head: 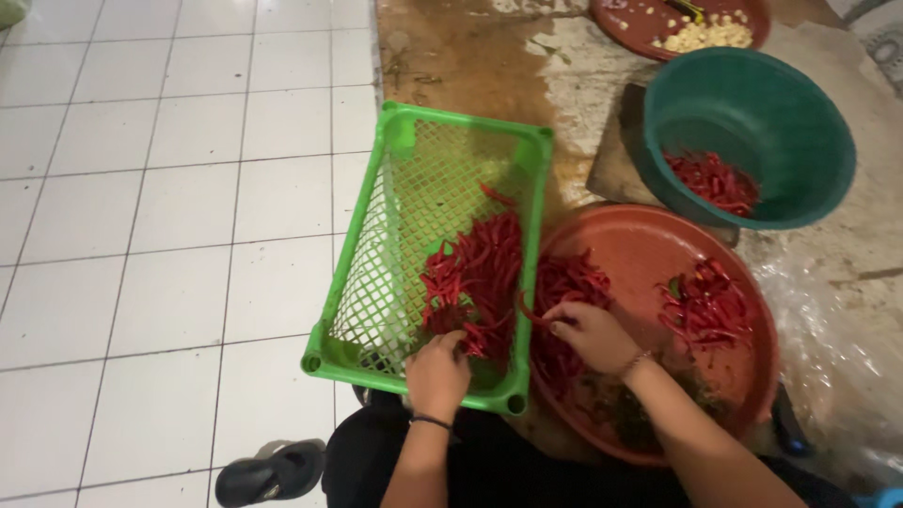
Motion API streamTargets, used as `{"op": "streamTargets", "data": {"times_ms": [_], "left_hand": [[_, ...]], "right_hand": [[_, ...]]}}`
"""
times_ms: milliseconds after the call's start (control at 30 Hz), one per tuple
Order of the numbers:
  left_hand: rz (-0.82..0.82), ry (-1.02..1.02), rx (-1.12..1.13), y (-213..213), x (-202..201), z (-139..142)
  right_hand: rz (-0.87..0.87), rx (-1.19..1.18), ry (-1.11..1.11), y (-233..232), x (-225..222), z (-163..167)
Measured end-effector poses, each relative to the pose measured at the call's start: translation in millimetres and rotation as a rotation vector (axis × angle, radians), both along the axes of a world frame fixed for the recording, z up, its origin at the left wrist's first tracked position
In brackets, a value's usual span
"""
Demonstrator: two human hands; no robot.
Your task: The person sits on the floor and repeatedly picks red chilies from a large orange basin, removes the stems, and places the chilies into a green plastic basket. The process continues throughout the clip with a second person visible in the background.
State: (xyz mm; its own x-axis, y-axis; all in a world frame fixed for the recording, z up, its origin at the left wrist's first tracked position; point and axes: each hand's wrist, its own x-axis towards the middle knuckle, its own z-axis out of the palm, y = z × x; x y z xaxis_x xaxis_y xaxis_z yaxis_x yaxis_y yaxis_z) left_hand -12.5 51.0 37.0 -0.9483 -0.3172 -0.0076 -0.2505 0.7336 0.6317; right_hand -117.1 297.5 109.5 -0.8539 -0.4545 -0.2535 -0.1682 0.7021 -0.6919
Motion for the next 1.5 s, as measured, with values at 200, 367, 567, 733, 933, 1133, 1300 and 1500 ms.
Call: {"op": "streamTargets", "data": {"times_ms": [200,367,567,733,933,1133,1300,1500], "left_hand": [[-0.005,-0.063,-0.007,-3,-4,-1],[-0.005,-0.061,0.012,-4,-2,-3],[0.008,-0.027,0.013,-3,-3,-5],[0.012,-0.018,0.009,-2,-1,-7],[0.023,-0.004,0.005,4,-1,-7],[-0.002,0.024,0.012,5,0,-6],[-0.025,0.008,0.008,6,0,-3],[-0.035,0.033,0.014,6,1,-3]], "right_hand": [[-0.469,-0.519,-0.576,39,19,-28],[-0.523,-0.727,-0.695,45,23,-33],[-0.402,-0.239,-0.391,41,22,-33],[-0.294,0.286,-0.168,33,20,-31],[-0.14,0.097,0.272,4,7,-19],[0.322,0.255,0.591,-71,-5,-35],[0.464,0.55,0.747,-105,-7,-45],[0.16,0.169,0.312,-94,-17,-37]]}}
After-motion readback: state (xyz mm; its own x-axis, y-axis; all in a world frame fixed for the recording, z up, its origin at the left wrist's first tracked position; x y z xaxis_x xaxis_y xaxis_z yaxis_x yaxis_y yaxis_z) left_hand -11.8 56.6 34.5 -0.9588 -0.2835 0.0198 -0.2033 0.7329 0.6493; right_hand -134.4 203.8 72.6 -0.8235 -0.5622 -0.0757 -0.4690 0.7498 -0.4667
